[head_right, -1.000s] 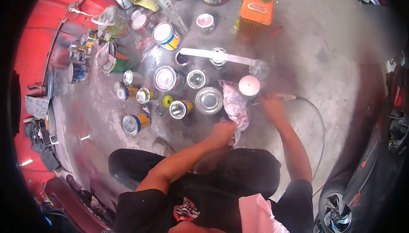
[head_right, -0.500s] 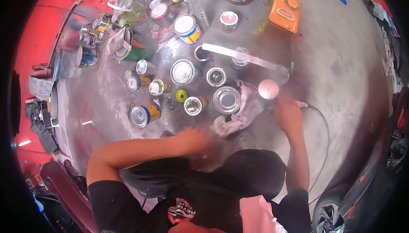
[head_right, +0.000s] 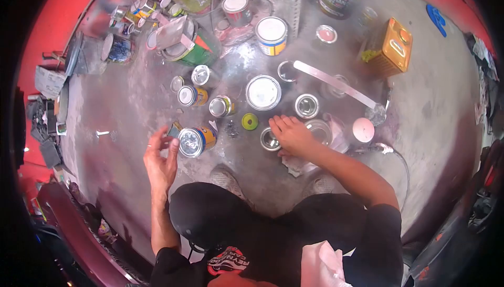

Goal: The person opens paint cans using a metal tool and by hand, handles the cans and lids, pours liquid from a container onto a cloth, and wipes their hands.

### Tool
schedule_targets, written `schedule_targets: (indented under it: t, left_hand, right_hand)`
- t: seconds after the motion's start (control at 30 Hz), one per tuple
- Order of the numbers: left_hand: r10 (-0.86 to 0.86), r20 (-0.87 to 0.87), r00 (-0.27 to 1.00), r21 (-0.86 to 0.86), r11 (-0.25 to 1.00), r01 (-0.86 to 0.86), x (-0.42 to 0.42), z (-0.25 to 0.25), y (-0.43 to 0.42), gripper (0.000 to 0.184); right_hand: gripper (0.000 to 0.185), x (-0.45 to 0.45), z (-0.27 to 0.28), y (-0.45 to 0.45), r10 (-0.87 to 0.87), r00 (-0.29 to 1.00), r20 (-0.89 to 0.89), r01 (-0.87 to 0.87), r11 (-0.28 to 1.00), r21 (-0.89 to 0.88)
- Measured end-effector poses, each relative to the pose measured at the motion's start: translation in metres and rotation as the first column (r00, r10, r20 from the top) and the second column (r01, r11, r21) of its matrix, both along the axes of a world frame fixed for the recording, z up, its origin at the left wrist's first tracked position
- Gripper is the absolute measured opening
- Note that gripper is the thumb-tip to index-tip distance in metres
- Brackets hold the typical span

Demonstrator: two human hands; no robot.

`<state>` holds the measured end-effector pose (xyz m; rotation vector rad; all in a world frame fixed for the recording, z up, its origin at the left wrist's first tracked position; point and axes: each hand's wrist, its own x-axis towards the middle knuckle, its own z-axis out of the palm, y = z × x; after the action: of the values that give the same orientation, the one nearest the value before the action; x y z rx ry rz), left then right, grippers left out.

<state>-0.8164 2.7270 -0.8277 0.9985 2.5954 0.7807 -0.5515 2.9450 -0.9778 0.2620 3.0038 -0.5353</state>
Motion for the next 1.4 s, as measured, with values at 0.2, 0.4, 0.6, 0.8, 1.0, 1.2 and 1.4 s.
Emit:
schedule_targets:
  t: [0.2,0.4,0.6,0.8,1.0,1.2,1.4]
  left_hand:
    - [-0.402,0.049,0.914,-0.113,0.907,0.405,-0.040,-0.086,0.008,0.061]
    - [-0.583,0.032,0.812,-0.238,0.784,0.573,-0.054,-0.133,0.079,0.086]
    - [-0.655,0.098,0.749,-0.354,0.681,0.641,-0.057,-0.143,0.098,0.086]
    - [-0.675,0.068,0.735,-0.378,0.664,0.645,-0.057,-0.145,0.100,0.078]
    - [-0.671,-0.013,0.741,-0.338,0.700,0.628,-0.057,-0.148,0.096,0.083]
    - [-0.595,0.027,0.803,-0.278,0.767,0.578,-0.038,-0.117,0.113,0.088]
    - [-0.657,0.147,0.739,-0.201,0.712,0.673,0.006,-0.103,0.167,0.110]
  right_hand:
    - [0.089,-0.013,-0.006,-0.001,-0.063,0.997,0.033,0.070,0.959,-0.274]
    - [0.083,-0.025,-0.006,-0.002,0.029,0.995,0.099,-0.004,0.968,-0.250]
    - [0.079,-0.019,0.012,-0.016,-0.149,0.985,-0.086,0.105,0.918,-0.383]
    - [0.085,-0.012,0.046,-0.007,-0.368,0.911,-0.187,0.248,0.850,-0.465]
    - [0.090,-0.001,0.070,0.008,-0.534,0.834,-0.141,0.377,0.737,-0.562]
    - [0.086,0.009,0.078,0.023,-0.619,0.741,-0.262,0.443,0.743,-0.503]
    - [0.090,0.018,0.088,0.036,-0.679,0.656,-0.330,0.510,0.721,-0.469]
